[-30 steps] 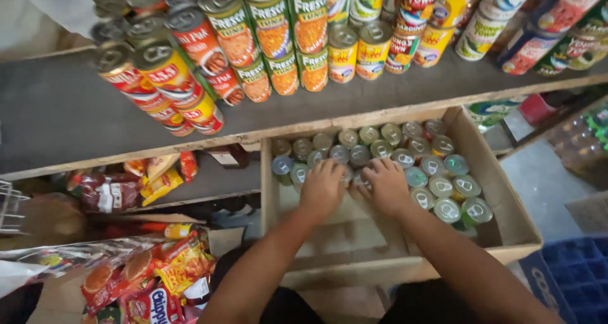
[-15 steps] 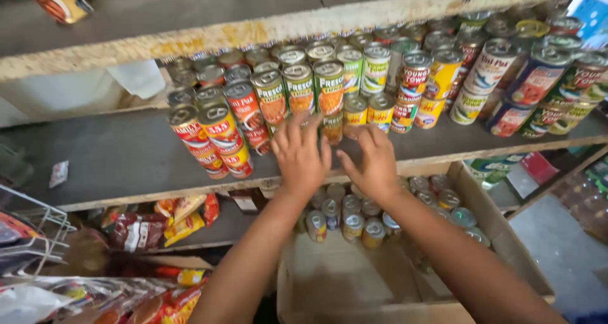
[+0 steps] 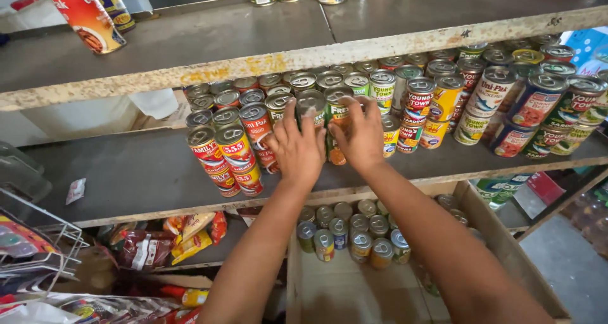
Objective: Organizing and arranging various canned food items from a shelf into a cardboard box.
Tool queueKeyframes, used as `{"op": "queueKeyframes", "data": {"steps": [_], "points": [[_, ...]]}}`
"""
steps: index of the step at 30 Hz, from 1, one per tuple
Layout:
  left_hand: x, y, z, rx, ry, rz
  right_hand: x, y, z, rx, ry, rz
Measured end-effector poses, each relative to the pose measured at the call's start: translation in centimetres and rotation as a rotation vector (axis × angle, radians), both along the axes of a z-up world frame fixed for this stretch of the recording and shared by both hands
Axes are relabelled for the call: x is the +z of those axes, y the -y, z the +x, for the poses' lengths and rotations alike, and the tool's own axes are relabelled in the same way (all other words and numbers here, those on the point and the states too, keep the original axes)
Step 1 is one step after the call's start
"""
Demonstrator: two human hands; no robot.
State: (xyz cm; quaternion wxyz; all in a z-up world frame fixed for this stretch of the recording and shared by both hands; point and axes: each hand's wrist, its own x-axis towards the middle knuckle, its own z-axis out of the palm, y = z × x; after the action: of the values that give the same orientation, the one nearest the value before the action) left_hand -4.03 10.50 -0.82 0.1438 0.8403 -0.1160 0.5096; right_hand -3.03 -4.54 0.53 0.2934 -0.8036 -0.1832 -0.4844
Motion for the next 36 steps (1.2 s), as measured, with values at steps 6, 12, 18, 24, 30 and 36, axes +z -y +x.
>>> {"op": "queueKeyframes", "data": {"steps": [6,12,18,24,30,36], "points": [[0.3,0.2,0.1,-0.004,0.053,-0.002,-0.5,0.0,0.0,0.152,-0.183,0.195],[0.2,0.0,-0.6,-0.135,0.055,-0.055,-1.3,0.9,-0.5,0.158,-0.020,0.217],[1.0,0.2,-3.6,-0.277,0.154,-0.063,-0.6,2.6,-4.8,0.188,0.149,0.189],[0.5,1.5,-8.6,-0.429,0.064,-0.103,-2.8,5.1,-10.3,0.242,-0.001,0.247],[-4.4,1.5,-12.0,-0.559,-0.181,-0.195,-6.9,7.3,-14.2,0.209,-0.241,0.152],[-13.3,1.1,-12.8,-0.598,-0.491,-0.227,-13.4,9.0,-14.7,0.165,-0.680,-0.038]]}}
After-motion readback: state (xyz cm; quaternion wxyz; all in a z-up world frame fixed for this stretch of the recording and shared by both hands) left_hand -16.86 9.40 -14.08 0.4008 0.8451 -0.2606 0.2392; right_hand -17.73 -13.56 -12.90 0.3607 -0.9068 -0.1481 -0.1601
